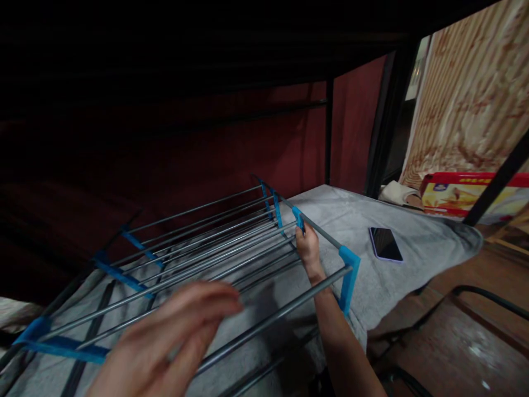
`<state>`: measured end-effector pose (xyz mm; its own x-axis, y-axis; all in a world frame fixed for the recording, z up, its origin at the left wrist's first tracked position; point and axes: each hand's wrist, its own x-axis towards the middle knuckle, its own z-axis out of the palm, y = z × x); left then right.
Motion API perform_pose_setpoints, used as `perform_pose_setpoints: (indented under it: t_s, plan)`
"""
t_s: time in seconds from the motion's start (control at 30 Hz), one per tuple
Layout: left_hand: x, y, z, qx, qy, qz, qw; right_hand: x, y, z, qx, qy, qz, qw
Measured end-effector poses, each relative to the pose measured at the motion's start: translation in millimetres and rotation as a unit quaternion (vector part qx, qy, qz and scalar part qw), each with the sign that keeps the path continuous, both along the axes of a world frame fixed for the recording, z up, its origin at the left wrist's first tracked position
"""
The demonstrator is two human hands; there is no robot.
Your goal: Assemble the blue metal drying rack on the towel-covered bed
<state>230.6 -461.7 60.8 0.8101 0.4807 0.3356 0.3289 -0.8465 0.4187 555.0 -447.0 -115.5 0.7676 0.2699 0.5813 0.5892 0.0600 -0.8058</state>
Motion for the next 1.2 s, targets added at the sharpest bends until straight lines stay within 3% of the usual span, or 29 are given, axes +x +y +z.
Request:
perform_pose_setpoints:
  t_s: [0.07, 0.13, 0.2, 0.3, 0.47, 0.57, 0.67, 0.8, 0.93, 1.2]
  plan:
    - [45, 28, 22.5, 0.034, -0.003, -0.008, 0.999, 0, 0, 2.0, -0.003, -0.004, -0.008, 1.0]
    - [91, 51, 26.6, 0.068, -0.002, -0.04, 0.997, -1, 0, 3.9, -0.004, -0.016, -0.01, 1.0]
    - [132, 68, 14.1, 0.094, 0.031, -0.079, 0.992, -1, -2, 6.2, -0.003, -0.032, -0.007, 0.999]
    - [180, 81, -17.8, 0.097, 0.069, -0.086, 0.989, -2, -3, 9.9, -0.01, -0.042, -0.006, 0.999]
    - [230, 88, -58.5, 0.108, 0.122, -0.105, 0.981, -1, -5, 14.3, -0.021, -0.044, -0.01, 0.999]
    - [244, 91, -73.4, 0.11, 0.144, -0.125, 0.975, -1, -7, 14.7, -0.033, -0.051, -0.006, 0.998]
    - [249, 91, -79.5, 0.115, 0.139, -0.095, 0.979, -1, -8, 13.4, -0.042, -0.049, -0.013, 0.998]
    - [249, 88, -73.8, 0.112, 0.137, -0.056, 0.983, -1, -6, 11.2, -0.052, -0.05, -0.025, 0.997]
    - [249, 88, -68.5, 0.09, 0.132, -0.059, 0.985, -2, -5, 10.8, -0.052, -0.042, -0.038, 0.997]
    - [250, 91, -71.7, 0.067, 0.117, -0.055, 0.989, -2, -5, 8.9, -0.055, -0.054, -0.05, 0.996]
